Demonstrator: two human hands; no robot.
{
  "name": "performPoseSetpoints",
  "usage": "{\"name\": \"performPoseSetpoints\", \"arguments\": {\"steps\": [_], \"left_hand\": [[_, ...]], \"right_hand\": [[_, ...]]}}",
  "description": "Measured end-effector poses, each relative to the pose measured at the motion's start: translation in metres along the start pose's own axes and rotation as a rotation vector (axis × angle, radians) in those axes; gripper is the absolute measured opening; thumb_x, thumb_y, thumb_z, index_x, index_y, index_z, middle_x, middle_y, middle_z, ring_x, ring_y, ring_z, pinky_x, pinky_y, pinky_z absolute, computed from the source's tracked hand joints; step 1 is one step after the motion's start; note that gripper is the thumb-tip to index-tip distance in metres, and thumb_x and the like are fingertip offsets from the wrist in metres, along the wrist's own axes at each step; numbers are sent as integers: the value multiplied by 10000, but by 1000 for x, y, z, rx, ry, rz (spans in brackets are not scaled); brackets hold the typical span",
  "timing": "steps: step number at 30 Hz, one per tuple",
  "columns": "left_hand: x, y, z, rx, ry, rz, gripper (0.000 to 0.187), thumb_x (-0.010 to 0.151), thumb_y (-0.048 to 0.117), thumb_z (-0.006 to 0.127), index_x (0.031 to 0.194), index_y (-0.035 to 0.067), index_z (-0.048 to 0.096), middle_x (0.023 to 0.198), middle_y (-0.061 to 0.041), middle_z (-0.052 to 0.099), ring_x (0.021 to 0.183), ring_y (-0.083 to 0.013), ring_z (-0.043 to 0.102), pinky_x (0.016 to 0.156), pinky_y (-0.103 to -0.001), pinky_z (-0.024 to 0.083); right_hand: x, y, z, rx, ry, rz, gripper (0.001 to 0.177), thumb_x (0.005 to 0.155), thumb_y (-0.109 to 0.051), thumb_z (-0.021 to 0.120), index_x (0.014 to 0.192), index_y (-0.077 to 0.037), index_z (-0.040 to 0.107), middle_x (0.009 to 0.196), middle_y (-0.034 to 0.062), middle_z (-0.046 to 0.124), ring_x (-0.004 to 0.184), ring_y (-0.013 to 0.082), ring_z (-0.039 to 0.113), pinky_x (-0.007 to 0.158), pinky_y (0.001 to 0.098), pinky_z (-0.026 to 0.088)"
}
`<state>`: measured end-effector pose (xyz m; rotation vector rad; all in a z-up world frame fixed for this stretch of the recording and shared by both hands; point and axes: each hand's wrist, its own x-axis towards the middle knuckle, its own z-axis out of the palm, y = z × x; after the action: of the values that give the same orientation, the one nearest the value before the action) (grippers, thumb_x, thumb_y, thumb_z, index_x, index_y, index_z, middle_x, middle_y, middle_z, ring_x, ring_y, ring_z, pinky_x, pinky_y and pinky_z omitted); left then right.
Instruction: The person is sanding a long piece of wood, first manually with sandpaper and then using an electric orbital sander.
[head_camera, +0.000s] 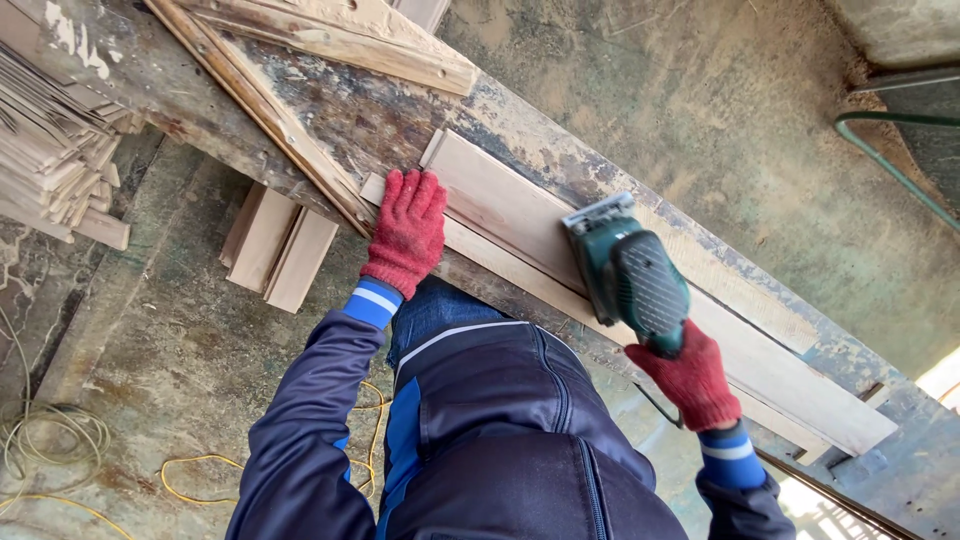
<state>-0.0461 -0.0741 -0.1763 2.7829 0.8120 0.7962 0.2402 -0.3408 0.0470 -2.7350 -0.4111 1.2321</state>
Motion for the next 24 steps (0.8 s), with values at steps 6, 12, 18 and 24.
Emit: {"name": "performPoseSetpoints", "arguments": {"steps": [6, 12, 18, 24], "left_hand": [[1, -2, -4, 4, -57, -13, 442, 792, 119, 733, 1222, 23, 697, 1351, -214, 614, 1337, -395, 540, 1220, -600, 343], [-6, -13, 0, -130, 10, -16, 327, 824, 74, 724, 1142, 5, 692, 1260, -195, 608, 1319, -387, 542, 1190, -615, 379], [-59, -22, 39, -8, 109, -91, 218, 887, 132, 669, 1077, 29, 703, 1110, -160, 621, 1261, -386, 567, 1160, -700, 351], [-96, -12, 65, 7, 34, -179, 384, 804, 165, 718, 1171, 56, 700, 1223, -150, 637, 1315, -373, 530, 1184, -712, 257]], "right_hand": [[-1, -93, 15, -323, -85, -108, 549, 702, -451, 882, 1068, -105, 663, 995, 190, 760, 1086, 433, 700, 969, 545, 566], [9, -149, 33, -434, -139, -250, 518, 721, -475, 848, 1082, -165, 643, 998, 156, 758, 1087, 426, 698, 962, 551, 577], [7, -195, 50, -453, -151, -358, 501, 733, -470, 828, 1089, -178, 631, 990, 160, 745, 1060, 439, 696, 919, 567, 583], [13, -226, 62, -423, -131, -425, 503, 723, -457, 844, 1062, -165, 615, 966, 160, 727, 1050, 439, 696, 882, 575, 582]]}}
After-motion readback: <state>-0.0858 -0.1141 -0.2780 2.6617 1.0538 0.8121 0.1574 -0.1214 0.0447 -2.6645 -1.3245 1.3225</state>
